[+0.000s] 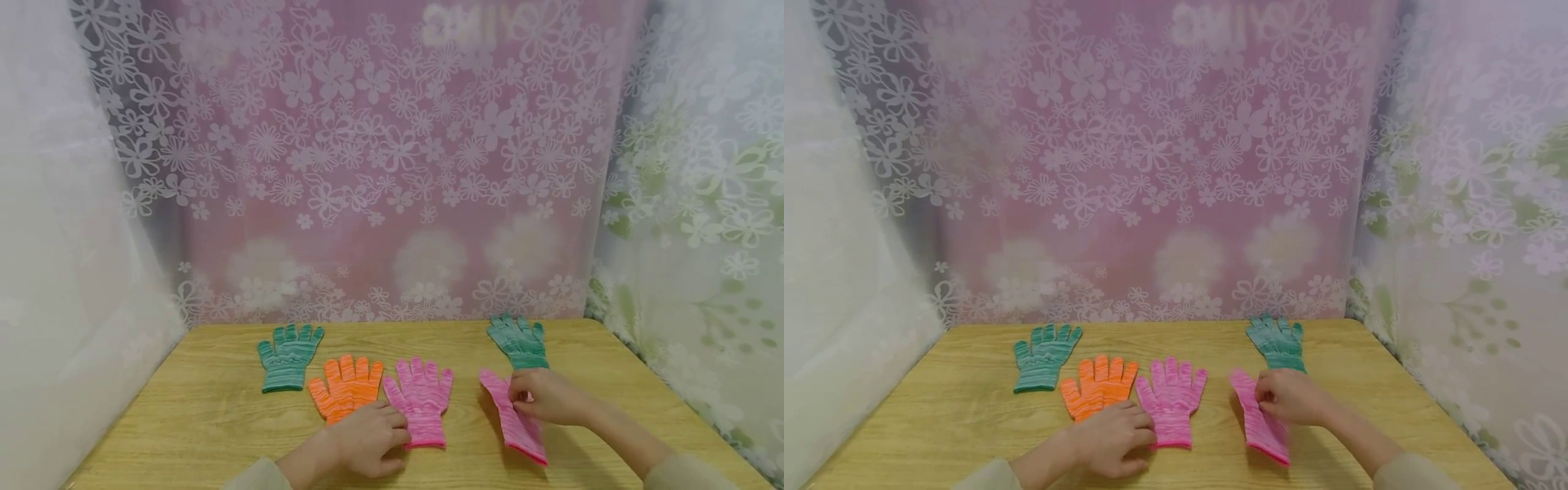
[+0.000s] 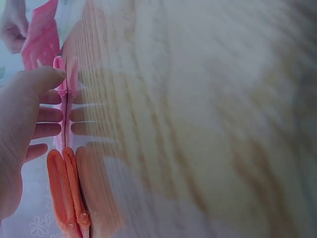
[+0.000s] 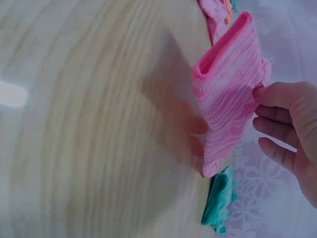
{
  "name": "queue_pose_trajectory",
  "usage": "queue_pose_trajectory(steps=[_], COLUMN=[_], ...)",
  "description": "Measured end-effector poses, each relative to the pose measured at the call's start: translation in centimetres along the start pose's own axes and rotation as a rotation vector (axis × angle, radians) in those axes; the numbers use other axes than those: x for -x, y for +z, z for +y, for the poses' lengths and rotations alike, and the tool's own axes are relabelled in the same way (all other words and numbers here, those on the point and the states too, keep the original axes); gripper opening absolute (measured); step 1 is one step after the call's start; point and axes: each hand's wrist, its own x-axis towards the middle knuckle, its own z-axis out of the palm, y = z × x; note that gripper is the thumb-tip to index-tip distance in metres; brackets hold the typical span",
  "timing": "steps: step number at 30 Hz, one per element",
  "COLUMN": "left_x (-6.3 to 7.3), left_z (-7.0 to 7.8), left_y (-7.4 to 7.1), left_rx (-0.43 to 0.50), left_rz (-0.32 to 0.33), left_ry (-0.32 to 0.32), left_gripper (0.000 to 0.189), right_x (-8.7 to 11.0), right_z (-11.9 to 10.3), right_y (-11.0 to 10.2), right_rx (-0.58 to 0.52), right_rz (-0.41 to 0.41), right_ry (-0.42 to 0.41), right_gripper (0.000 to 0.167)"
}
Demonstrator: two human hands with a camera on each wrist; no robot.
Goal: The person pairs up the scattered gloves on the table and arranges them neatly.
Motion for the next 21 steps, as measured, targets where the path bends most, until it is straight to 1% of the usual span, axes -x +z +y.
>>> queue_pose_trajectory(steps=[2, 5, 8, 16, 18, 21], left_x=[0.0, 0.1, 0.2, 0.2, 0.2, 0.3], left_z=[0.0, 0.0, 0.0, 0.1, 0.1, 0.1], left_y=[0.0, 0.1, 0.2, 0.2, 0.1, -0.1], left_rx=[-0.003, -0.01, -0.021, -0.038, -0.037, -0.038], left_rz=[-0.004, -0.006, 0.0, 0.022, 0.02, 0.011], left_ry=[-0.001, 0.0, 0.0, 0.011, 0.011, 0.005], left_gripper=[0.025, 0.026, 0.025, 0.027, 0.027, 0.027], right_x=[-0.6, -1.7, -2.8, -6.0, -6.9, -8.2], right_z=[-0.3, -0.7, -1.3, -2.9, -3.3, -3.8], right_y=[-0.3, -0.6, -0.4, 1.0, 1.4, 1.9], right_rx=[0.013, 0.034, 0.066, 0.177, 0.211, 0.271], right_rz=[0.029, 0.033, 0.03, 0.087, 0.092, 0.079], right_ry=[-0.005, 0.021, 0.029, -0.046, -0.058, -0.068], right_gripper=[0.021, 0.018, 0.017, 0.016, 0.016, 0.015])
